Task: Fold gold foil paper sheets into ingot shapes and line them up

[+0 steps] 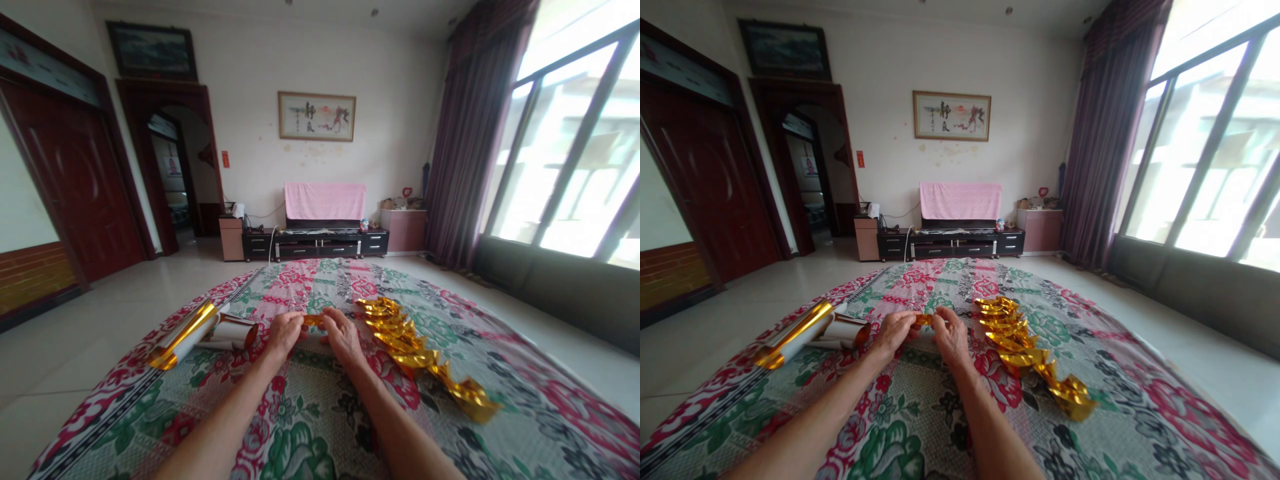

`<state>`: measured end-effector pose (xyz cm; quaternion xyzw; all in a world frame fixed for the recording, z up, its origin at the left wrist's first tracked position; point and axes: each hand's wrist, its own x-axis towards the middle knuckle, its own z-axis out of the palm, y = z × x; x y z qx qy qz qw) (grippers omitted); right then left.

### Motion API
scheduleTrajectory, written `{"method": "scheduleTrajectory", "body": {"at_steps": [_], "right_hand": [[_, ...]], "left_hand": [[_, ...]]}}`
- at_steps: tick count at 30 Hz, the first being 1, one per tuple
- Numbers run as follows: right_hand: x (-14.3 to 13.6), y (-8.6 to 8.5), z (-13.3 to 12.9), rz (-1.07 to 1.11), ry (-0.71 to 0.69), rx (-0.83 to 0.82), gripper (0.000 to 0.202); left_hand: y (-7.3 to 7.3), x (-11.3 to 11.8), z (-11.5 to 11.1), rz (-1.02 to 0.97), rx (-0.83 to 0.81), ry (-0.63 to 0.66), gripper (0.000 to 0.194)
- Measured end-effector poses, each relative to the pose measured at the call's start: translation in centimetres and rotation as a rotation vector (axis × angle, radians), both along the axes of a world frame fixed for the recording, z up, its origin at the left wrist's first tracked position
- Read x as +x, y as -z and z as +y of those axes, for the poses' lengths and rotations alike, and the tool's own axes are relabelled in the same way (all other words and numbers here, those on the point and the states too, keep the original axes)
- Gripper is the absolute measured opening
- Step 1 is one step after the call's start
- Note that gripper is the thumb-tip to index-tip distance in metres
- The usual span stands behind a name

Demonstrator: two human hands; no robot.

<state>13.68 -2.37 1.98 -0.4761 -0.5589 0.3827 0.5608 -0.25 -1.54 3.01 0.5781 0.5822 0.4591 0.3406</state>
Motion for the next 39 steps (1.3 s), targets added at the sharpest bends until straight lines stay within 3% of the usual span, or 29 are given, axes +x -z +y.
{"method": "scheduleTrajectory", "body": {"at_steps": [7,13,19,23,28,33,39], "right_hand": [[0.1,0.9,0.5,-0.313,0.107,0.156,0.028],[-0.2,0.6,0.3,-0.406,0.127,0.193,0.023],[-0.4,0.7,0.7,-0.212,0.111,0.031,0.02],[-0.2,0.9,1.3,0.069,0.03,-0.081,0.02],[0.0,0.4,1.3,0.261,-0.052,-0.133,0.02],[0.2,0.1,1.1,0.284,-0.117,-0.186,0.02],[0.4,-0.3,0.8,0.201,-0.192,-0.181,0.021]], "left_hand": [[-0.4,0.3,-0.4,0.325,0.205,-0.031,0.031],[0.3,0.4,0.0,0.163,0.31,-0.006,0.034],[0.4,0.8,-0.2,0.016,0.313,0.085,0.038],[0.2,1.2,-0.7,0.114,0.352,0.11,0.036],[0.2,1.7,-1.1,0.236,0.445,0.142,0.032],[0.3,1.9,-1.2,0.329,0.528,0.127,0.028],[0.4,1.9,-1.2,0.247,0.487,0.115,0.028]]}}
